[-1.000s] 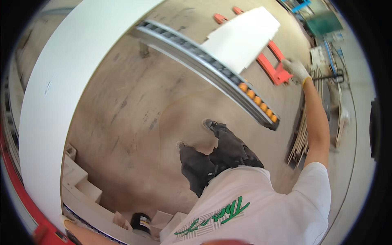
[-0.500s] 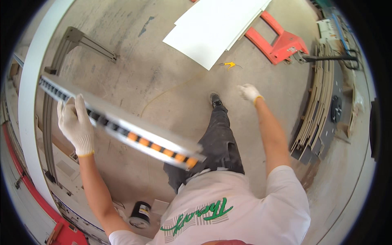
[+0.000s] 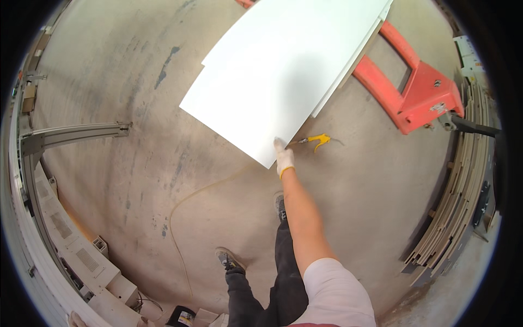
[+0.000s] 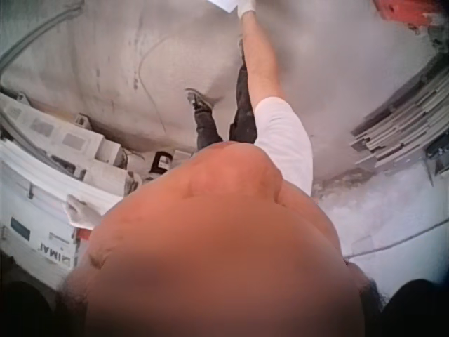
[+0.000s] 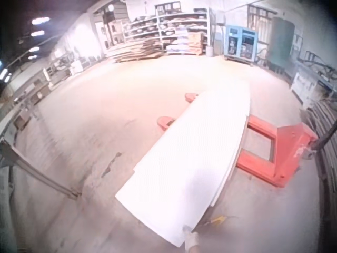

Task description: The person repeatedly picks up large white panels from a red pallet jack, carries them to a conveyor, and places them onto the rollers. The person also handles smaller cut pieces, stacking them on the conveyor. The person wears gloves throughout.

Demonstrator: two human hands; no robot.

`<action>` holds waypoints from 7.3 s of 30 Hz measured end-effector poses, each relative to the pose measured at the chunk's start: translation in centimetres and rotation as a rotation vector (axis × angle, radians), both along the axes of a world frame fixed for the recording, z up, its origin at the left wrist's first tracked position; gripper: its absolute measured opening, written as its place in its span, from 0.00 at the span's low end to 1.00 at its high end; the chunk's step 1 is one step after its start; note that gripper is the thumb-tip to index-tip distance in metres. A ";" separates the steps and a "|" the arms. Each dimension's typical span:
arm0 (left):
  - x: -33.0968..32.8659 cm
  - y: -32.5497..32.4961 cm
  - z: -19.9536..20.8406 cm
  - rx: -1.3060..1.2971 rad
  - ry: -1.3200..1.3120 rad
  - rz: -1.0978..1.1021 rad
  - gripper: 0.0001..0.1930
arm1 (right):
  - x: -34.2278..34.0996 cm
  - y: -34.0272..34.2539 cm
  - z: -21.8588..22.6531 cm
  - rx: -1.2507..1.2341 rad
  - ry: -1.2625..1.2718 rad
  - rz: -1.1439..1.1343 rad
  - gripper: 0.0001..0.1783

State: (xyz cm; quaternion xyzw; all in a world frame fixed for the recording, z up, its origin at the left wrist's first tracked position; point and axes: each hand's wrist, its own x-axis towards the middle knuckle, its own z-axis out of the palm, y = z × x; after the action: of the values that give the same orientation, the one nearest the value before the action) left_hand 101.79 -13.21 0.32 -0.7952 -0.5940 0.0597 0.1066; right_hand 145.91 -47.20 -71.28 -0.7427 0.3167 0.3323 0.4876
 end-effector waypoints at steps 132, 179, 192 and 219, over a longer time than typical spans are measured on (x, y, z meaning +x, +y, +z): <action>-113.9 -21.6 12.1 0.074 -0.520 0.957 0.53 | -35.6 3.1 70.5 0.237 -0.498 0.451 0.45; -102.2 -27.4 -1.9 0.544 -1.186 1.657 0.57 | -39.5 19.7 64.3 0.157 -0.403 0.799 0.43; -103.3 -19.1 -1.9 0.621 -1.318 1.500 0.49 | -40.2 22.4 62.9 0.082 -0.456 0.707 0.42; -112.2 16.9 -8.6 0.198 -0.375 1.153 0.34 | -28.5 45.5 69.7 0.377 -0.444 0.745 0.39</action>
State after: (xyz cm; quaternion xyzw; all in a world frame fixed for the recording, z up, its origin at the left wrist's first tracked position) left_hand -10.40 3.73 -8.30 -0.3292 -0.9398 -0.0887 0.0239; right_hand 117.36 -1.65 -1.57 -0.7574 -0.1491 0.3694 0.5173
